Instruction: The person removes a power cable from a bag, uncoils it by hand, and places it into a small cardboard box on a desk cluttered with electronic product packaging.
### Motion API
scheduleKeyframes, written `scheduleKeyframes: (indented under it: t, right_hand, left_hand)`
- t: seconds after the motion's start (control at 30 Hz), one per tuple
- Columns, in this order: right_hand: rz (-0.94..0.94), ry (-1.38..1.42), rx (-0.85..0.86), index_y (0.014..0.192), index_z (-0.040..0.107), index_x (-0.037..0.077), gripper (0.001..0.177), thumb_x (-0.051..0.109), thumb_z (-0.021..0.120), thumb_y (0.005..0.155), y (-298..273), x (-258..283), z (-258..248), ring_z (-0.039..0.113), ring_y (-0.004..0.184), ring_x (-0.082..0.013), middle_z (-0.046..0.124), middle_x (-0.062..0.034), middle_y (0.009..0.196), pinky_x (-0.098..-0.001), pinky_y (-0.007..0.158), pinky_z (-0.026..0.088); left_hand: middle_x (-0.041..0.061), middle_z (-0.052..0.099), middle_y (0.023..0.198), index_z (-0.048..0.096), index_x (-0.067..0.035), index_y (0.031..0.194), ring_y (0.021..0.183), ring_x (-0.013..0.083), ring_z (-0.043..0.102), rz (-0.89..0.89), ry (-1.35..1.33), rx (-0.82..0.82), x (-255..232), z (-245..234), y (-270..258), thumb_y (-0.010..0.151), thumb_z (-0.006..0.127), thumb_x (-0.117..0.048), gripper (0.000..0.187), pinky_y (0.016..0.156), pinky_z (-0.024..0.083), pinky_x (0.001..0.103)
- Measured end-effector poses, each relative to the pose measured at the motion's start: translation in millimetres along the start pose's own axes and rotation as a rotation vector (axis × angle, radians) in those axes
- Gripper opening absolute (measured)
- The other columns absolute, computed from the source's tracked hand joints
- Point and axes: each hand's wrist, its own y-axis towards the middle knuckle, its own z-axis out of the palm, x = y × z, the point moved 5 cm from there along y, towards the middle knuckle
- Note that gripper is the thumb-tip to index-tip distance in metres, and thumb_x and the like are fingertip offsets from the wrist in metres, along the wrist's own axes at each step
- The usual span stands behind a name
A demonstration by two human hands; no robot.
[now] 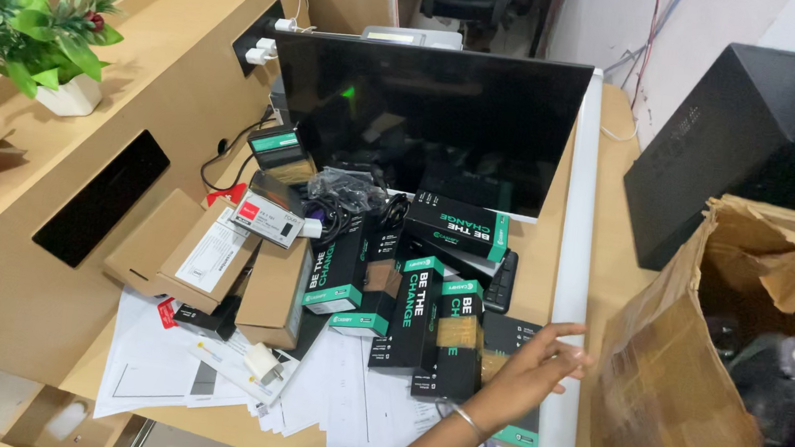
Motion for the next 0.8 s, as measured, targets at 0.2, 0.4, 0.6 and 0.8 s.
scheduleKeyframes:
  t: [0.2,0.4,0.6,0.8]
  right_hand:
    - [0.015,0.087,0.070,0.122,0.067,0.006,0.060,0.021,0.088,0.068,-18.2,5.6,30.5,0.075,0.107,-0.0227,0.075,-0.0110,0.117,-0.0362,0.095,0.056]
    - [0.007,0.265,0.212,0.123,0.065,0.006,0.064,0.021,0.089,0.065,-54.8,25.2,118.3,0.074,0.108,-0.0242,0.074,-0.0121,0.117,-0.0372,0.095,0.056]
    - [-0.037,0.356,0.488,0.123,0.062,0.006,0.069,0.022,0.089,0.062,-105.2,36.5,236.9,0.074,0.109,-0.0257,0.072,-0.0132,0.118,-0.0381,0.095,0.056]
    - [-0.125,0.259,0.685,0.121,0.065,0.007,0.066,0.023,0.091,0.063,-163.6,21.0,332.7,0.074,0.106,-0.0267,0.073,-0.0126,0.115,-0.0377,0.093,0.056]
  left_hand:
    - [0.005,0.069,0.121,0.045,-0.010,0.148,0.107,0.0111,0.065,-0.057,-0.084,-0.188,26.6,-47.1,-44.1,0.107,0.050,-0.035,0.049,0.087,0.052,0.026]
    - [0.006,0.068,0.116,0.049,-0.009,0.146,0.104,0.0166,0.065,-0.064,-0.341,-0.409,21.8,-78.0,-105.1,0.107,0.050,-0.038,0.049,0.085,0.052,0.030]
    - [0.001,0.067,0.121,0.053,-0.013,0.141,0.114,0.0142,0.063,-0.021,-0.415,-0.497,69.4,-128.8,-145.2,0.101,0.049,-0.035,0.046,0.094,0.053,0.030]
    - [0.005,0.068,0.120,0.066,-0.006,0.129,0.116,0.0124,0.062,0.150,-0.225,-0.485,152.9,-192.3,-155.3,0.097,0.065,-0.017,0.034,0.102,0.049,0.025]
